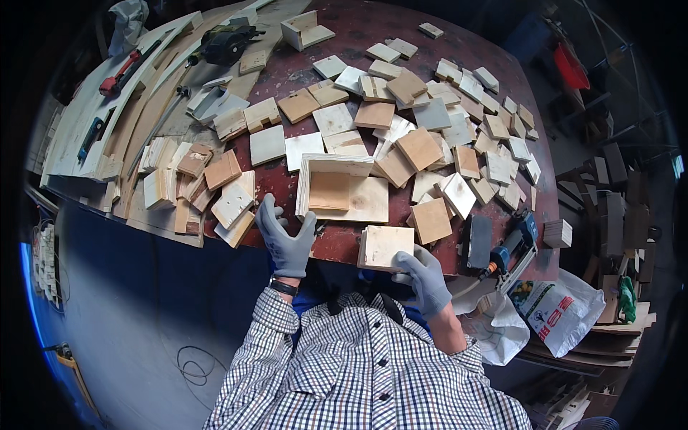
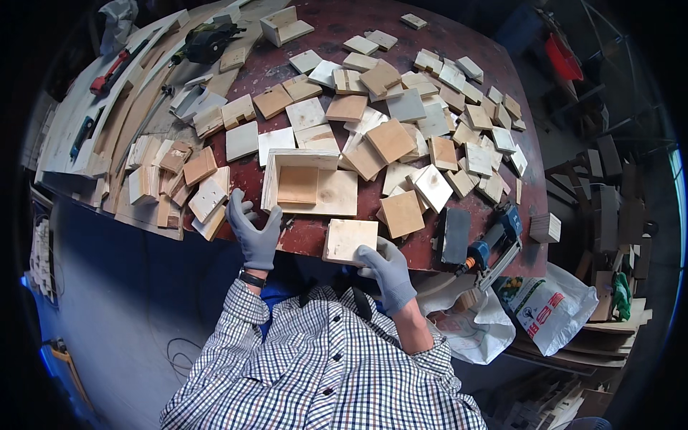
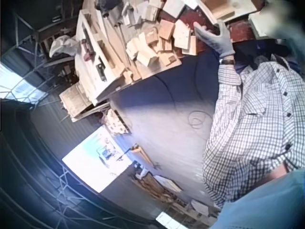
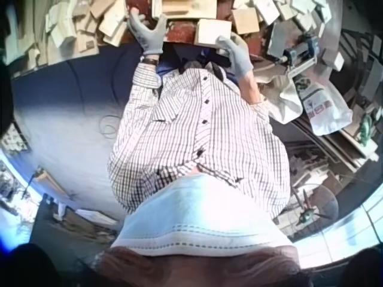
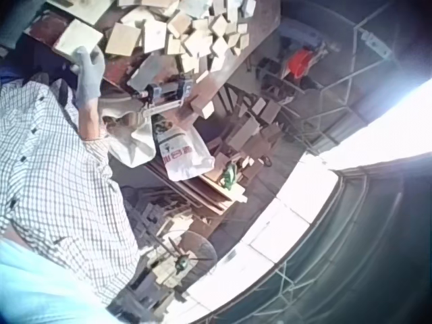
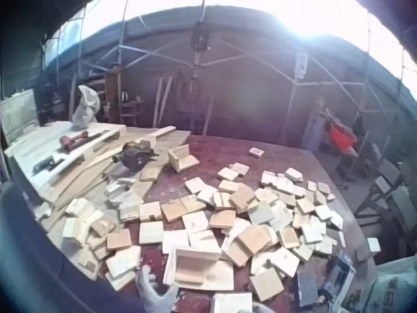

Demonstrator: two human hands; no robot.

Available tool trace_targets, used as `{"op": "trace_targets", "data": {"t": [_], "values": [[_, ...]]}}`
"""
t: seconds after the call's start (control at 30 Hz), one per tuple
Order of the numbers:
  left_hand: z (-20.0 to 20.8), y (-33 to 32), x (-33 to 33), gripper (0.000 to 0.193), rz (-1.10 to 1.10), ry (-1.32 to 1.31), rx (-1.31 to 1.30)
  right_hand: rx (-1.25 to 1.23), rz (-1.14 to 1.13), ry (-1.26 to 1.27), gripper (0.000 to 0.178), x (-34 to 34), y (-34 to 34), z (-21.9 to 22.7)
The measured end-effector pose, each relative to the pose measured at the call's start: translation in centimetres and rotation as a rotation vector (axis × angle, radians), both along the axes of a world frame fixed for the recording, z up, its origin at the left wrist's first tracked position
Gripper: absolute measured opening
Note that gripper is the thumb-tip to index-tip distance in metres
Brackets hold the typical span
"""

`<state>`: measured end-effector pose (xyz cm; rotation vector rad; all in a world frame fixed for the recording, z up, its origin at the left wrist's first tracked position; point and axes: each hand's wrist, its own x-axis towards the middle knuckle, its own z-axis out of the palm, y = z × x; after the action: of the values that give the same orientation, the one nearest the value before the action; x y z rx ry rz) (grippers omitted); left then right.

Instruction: The person assembles small wooden boxes by hand on a cluttered workbench. They pick up wooden pieces, fit them together, and place completed boxes on the table.

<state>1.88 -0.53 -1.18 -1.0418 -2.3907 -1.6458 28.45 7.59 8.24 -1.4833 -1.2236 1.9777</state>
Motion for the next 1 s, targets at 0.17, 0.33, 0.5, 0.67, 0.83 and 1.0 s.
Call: {"op": "trace_targets", "data": {"t": [0.17, 0.33, 0.5, 0.67, 0.83, 1.0], "values": [[4.5, -3.4, 2.7, 0.056, -0.184, 0.738, -0.021, -0.056, -0.019, 0.066, 0.058, -0.1, 0.0, -1.9], [7.9, 1.0, 2.5, 0.052, -0.611, 0.699, -0.498, 0.061, 0.061, 0.052, 0.063, -0.8, 1.1, -2.5], [7.9, 5.3, 1.8, 0.065, -0.659, 0.765, -0.848, 0.154, 0.086, -0.046, 0.068, -1.3, 1.4, -2.8], [6.6, 6.2, 1.4, 0.060, -0.652, 0.786, -0.878, 0.225, 0.094, -0.152, 0.066, -1.5, 1.4, -2.0], [6.2, 6.2, 1.2, 0.048, -0.788, 0.698, -0.803, 0.210, 0.097, -0.118, 0.061, -0.4, 1.9, -1.9], [7.5, 6.9, 0.6, 0.059, -0.785, 0.682, -0.898, 0.211, 0.059, -0.092, 0.062, 0.4, 2.0, -3.5]]}}
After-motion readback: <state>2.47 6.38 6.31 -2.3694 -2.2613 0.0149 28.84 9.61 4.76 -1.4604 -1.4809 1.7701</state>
